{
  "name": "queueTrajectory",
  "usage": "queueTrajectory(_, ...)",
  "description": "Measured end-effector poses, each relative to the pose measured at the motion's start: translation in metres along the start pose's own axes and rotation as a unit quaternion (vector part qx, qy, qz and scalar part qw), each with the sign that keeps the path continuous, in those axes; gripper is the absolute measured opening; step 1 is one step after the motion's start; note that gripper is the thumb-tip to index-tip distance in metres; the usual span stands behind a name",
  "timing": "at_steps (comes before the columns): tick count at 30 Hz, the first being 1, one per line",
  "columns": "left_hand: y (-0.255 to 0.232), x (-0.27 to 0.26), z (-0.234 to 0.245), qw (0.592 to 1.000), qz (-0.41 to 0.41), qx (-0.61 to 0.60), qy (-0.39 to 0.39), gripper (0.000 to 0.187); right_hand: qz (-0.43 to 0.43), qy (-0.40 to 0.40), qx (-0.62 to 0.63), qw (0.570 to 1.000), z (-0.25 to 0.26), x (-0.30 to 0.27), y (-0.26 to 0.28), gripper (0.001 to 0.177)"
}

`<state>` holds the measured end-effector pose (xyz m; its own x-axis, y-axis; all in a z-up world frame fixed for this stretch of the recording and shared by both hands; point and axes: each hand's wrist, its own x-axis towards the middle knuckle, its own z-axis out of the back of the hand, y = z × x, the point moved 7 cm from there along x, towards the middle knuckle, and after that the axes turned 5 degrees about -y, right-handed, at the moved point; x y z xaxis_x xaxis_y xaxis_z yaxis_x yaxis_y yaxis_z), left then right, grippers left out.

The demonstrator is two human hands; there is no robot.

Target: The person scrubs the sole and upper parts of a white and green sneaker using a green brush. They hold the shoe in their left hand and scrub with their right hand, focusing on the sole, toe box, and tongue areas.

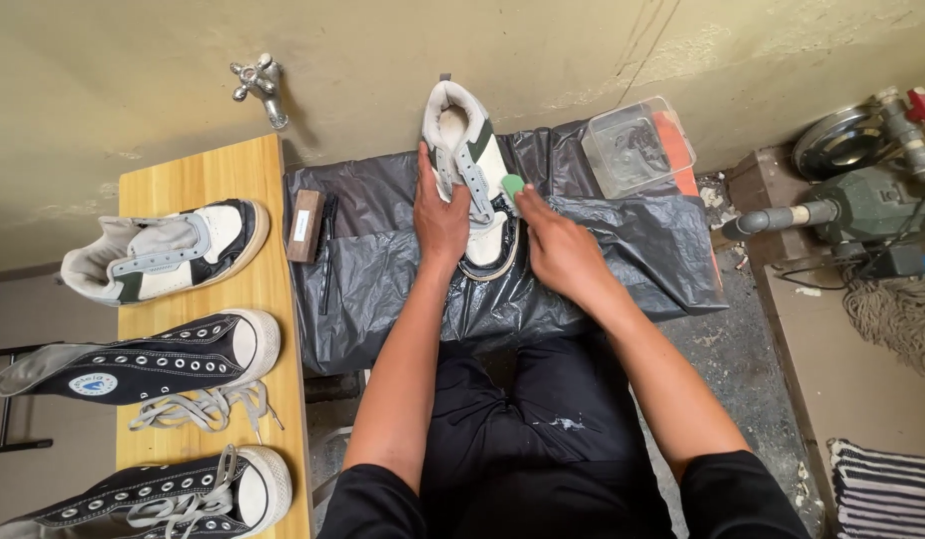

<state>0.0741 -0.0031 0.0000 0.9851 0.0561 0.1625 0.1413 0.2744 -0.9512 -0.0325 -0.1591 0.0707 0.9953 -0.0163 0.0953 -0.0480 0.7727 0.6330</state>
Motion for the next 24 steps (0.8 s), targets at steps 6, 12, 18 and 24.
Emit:
queueTrajectory(6,0.002,0.001,0.001,1.000,0.002,0.001,-0.005,0.079,0.077,-0.124,0.092,0.985,0.015,0.093,-0.003,0.053)
queueTrajectory(12,0.002,0.001,0.001,1.000,0.018,0.010,0.001,0.079,0.051,-0.093,0.055,0.993,-0.006,0.109,0.017,0.055)
queueTrajectory(18,0.002,-0.001,0.002,0.999,0.033,0.013,0.006,0.079,0.084,-0.008,-0.076,0.994,-0.021,0.033,0.019,0.062)
queueTrajectory(24,0.004,0.000,0.001,1.000,0.025,0.013,0.003,0.079,0.010,0.096,-0.050,0.994,-0.022,-0.039,0.007,0.061)
